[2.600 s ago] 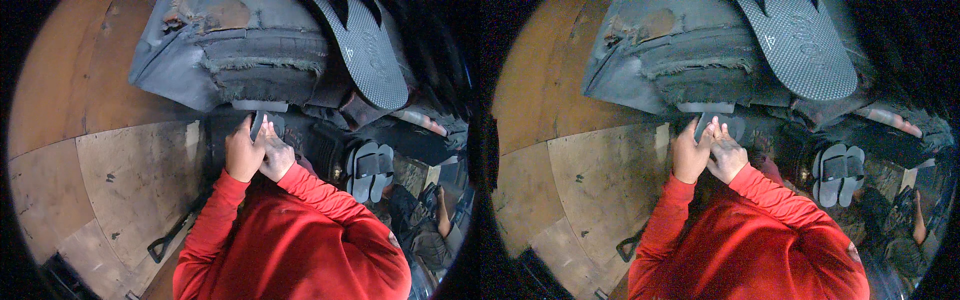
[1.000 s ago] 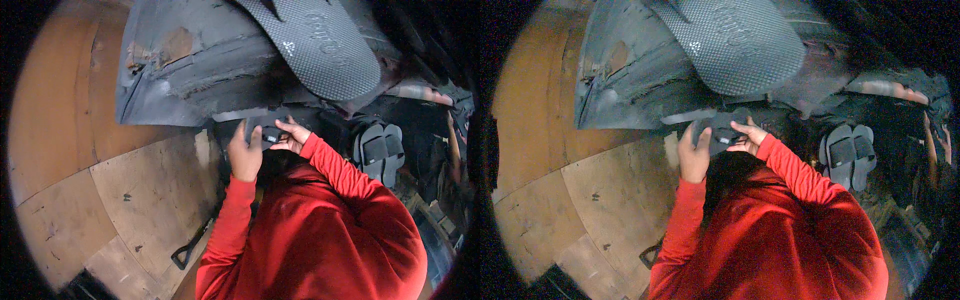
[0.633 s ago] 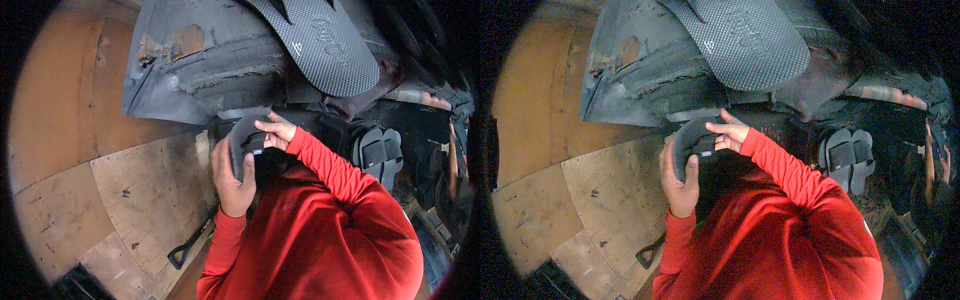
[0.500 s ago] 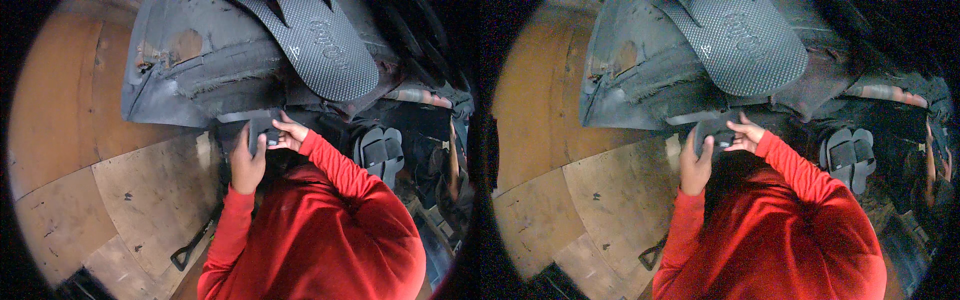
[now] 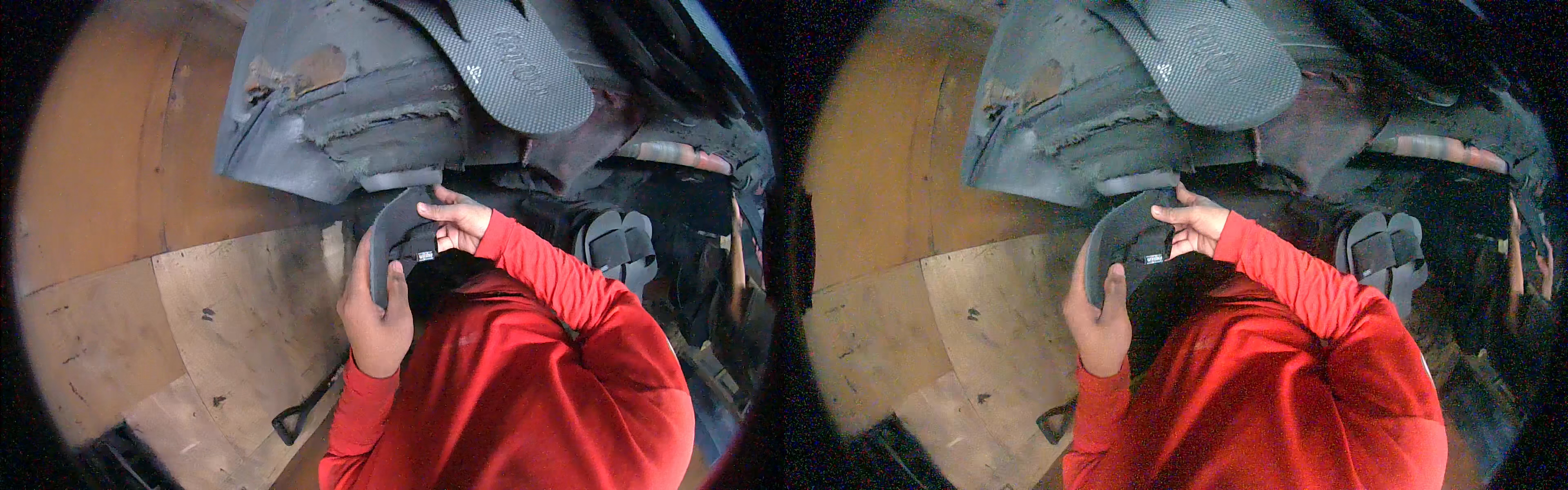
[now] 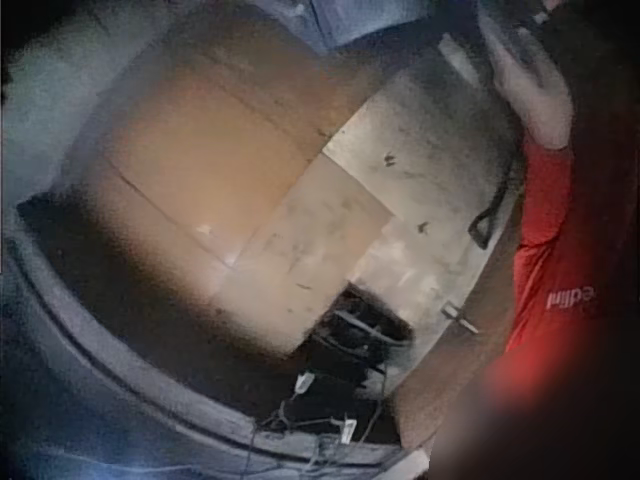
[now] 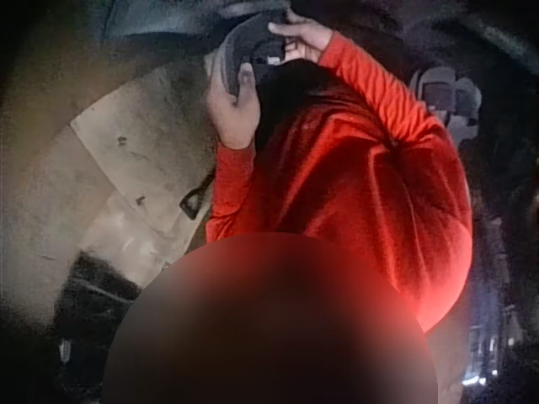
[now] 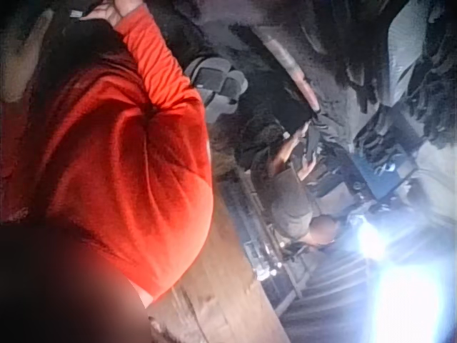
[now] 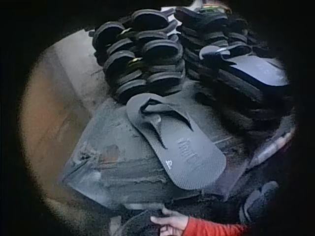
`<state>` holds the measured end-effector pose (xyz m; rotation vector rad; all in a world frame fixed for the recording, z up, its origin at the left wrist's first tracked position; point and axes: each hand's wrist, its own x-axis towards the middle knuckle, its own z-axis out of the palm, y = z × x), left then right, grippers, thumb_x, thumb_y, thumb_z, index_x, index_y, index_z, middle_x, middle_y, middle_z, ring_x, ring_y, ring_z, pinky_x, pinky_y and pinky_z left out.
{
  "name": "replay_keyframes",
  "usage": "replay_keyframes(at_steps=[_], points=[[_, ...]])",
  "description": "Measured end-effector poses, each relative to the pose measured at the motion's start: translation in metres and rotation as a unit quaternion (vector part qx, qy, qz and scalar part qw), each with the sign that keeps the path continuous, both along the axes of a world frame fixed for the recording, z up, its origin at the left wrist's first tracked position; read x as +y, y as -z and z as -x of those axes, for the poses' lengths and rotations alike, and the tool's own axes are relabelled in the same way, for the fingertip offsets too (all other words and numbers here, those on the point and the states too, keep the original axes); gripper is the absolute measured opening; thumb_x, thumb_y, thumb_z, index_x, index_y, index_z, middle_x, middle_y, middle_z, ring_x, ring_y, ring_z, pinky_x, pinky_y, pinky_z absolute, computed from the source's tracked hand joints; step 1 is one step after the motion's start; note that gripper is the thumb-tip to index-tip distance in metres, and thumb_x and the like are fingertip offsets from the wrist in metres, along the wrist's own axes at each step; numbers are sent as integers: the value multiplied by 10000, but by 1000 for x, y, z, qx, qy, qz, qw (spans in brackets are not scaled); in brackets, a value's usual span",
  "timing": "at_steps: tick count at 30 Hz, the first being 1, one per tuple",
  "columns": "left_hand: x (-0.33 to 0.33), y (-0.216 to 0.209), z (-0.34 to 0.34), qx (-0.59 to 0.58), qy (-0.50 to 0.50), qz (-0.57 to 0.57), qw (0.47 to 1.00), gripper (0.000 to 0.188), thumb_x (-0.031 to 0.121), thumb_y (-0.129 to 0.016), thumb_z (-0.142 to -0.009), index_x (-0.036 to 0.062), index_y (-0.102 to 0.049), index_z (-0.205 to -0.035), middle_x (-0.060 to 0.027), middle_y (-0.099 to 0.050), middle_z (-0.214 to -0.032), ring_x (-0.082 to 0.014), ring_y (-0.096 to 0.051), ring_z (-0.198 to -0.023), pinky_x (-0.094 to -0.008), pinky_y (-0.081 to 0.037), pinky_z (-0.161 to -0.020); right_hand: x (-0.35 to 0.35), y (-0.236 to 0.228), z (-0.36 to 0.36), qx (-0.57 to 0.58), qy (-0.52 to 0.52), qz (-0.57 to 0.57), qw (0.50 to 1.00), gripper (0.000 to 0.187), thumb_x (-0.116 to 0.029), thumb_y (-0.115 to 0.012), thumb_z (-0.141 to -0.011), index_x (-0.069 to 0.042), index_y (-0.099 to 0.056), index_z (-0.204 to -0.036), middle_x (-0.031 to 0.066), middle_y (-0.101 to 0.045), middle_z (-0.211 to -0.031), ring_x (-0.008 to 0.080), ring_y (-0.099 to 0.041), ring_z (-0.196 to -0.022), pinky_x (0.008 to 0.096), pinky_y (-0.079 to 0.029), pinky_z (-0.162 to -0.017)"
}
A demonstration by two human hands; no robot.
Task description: The person repeatedly picks up a pair of grey flip-flops, aligns the straps with the soles, and presses them together to assemble the footwear. The person handles the slippers one at a time, turning them over and pressing the components together before placing them back on a pile.
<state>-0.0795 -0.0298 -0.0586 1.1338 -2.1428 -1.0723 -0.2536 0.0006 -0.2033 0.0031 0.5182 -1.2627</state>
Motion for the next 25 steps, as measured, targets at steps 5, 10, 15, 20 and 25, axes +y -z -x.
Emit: replay_keyframes(at_steps=[5,10,15,20,25], points=[[32,-17,-32,-8,-16,-20,1000,429,57,-557,-955,-68,-493,-1361,-250,-607,-1275,-319,-627,-1170,-364,-476,-972,18,-17,-14,-14,-3,-12,1000,619,-57,-596,-967,-187,-263,-1472,112,-591,-1254,282,-673,-1054,464,-611,-832],[66,-24,-77,-47,-36,-73,996,492,81,-571,-951,-111,-441,-1385,-260,-566,-1336,-320,-587,-1231,-360,-454,-1013,35,-25,-36,0,3,9,1000,1018,7,-649,-915,-361,48,-1559,120,-622,-1191,237,-692,-971,396,-627,-753],[71,-7,-93,72,42,-125,989,682,275,-650,-920,-99,-390,-1428,-278,-472,-1428,-386,-471,-1338,-430,-386,-1085,41,-11,-46,13,-10,35,999,984,82,-572,-929,-420,-2,-1554,148,-551,-1322,263,-619,-1130,409,-564,-879],[-7,51,-30,-2,76,67,995,630,149,-700,-881,-77,-429,-1402,-287,-506,-1384,-434,-534,-1252,-444,-421,-1049,-21,35,-19,-56,51,76,994,495,-97,-572,-989,-77,-356,-1434,180,-560,-1302,274,-643,-1112,453,-561,-941],[-36,65,-1,-91,71,47,992,655,330,-691,-920,40,-440,-1451,-211,-542,-1400,-320,-598,-1223,-373,-472,-987,-29,90,-32,-99,42,39,993,441,-190,-629,-968,-121,-442,-1362,83,-598,-1306,279,-626,-1157,525,-540,-946]])
